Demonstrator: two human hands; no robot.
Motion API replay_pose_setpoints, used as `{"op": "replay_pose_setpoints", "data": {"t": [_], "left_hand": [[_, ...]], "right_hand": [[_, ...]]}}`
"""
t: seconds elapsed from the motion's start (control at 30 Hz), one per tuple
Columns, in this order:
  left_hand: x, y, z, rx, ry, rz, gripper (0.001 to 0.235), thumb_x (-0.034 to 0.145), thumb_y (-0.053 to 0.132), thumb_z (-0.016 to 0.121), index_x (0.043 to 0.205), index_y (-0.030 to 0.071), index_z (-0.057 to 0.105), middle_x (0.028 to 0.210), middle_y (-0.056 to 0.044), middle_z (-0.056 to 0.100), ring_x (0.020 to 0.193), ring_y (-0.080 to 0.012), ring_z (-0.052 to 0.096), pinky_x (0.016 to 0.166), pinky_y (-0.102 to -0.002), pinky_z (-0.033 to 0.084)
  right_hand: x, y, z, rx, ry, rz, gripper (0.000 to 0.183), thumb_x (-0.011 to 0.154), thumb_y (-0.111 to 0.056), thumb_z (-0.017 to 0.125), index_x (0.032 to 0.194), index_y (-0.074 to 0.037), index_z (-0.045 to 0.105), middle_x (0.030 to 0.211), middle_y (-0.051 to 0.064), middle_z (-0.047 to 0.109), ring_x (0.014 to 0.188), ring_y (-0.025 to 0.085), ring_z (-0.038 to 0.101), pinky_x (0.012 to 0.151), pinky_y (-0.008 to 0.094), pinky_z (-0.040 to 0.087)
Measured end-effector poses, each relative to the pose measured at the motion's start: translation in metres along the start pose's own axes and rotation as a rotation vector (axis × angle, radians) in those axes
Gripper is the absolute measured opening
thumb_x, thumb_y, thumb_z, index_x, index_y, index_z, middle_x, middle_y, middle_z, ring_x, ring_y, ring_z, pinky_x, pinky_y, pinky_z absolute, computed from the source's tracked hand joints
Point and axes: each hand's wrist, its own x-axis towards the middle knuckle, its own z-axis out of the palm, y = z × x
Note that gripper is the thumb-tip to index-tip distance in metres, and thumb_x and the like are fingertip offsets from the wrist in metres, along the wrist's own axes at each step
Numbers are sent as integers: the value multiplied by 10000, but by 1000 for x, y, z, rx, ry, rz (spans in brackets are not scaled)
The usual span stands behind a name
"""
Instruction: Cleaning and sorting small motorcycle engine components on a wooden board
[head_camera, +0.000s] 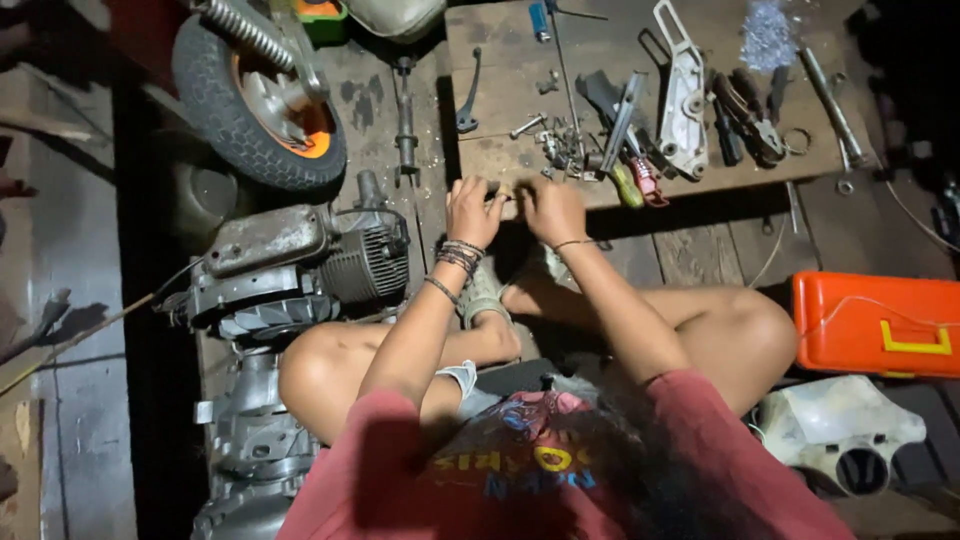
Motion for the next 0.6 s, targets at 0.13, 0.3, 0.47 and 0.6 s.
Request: {"op": "replay_pose_setpoints", "data": {"t": [0.13, 0.3, 0.47, 0.6], "left_hand": [[7, 7, -10, -24, 1, -18, 228, 906, 288, 737, 897, 92, 621, 973, -66, 597, 1061, -303, 567, 929, -458, 462], [5, 4, -6, 1, 5, 2, 236, 887, 293, 753, 879, 103, 612, 966, -57, 595, 1046, -287, 563, 918, -449, 457], [4, -1, -1, 14, 31, 13, 243, 872, 292, 767, 895, 114, 603, 972, -52, 593, 1047, -286, 566, 914, -449, 466], [7, 0, -5, -2, 15, 6, 220, 878, 289, 760, 915, 124, 620, 981, -36, 602, 1051, -270, 570, 917, -434, 467]], "right_hand": [[1, 7, 16, 80, 111, -87, 190, 939, -223, 676, 1018, -63, 741, 833, 209, 744, 834, 447, 729, 730, 548, 574], [6, 5, 13, -16, 32, -56, 145, 905, -229, 669, 994, -140, 742, 805, 120, 751, 793, 374, 749, 716, 491, 605], [3, 23, 33, 29, 61, -62, 166, 953, -257, 658, 1048, -136, 720, 848, 145, 756, 835, 390, 747, 721, 511, 601], [9, 13, 16, -35, 59, -14, 165, 956, -277, 649, 1007, -132, 708, 811, 124, 745, 795, 379, 748, 706, 494, 608]]}}
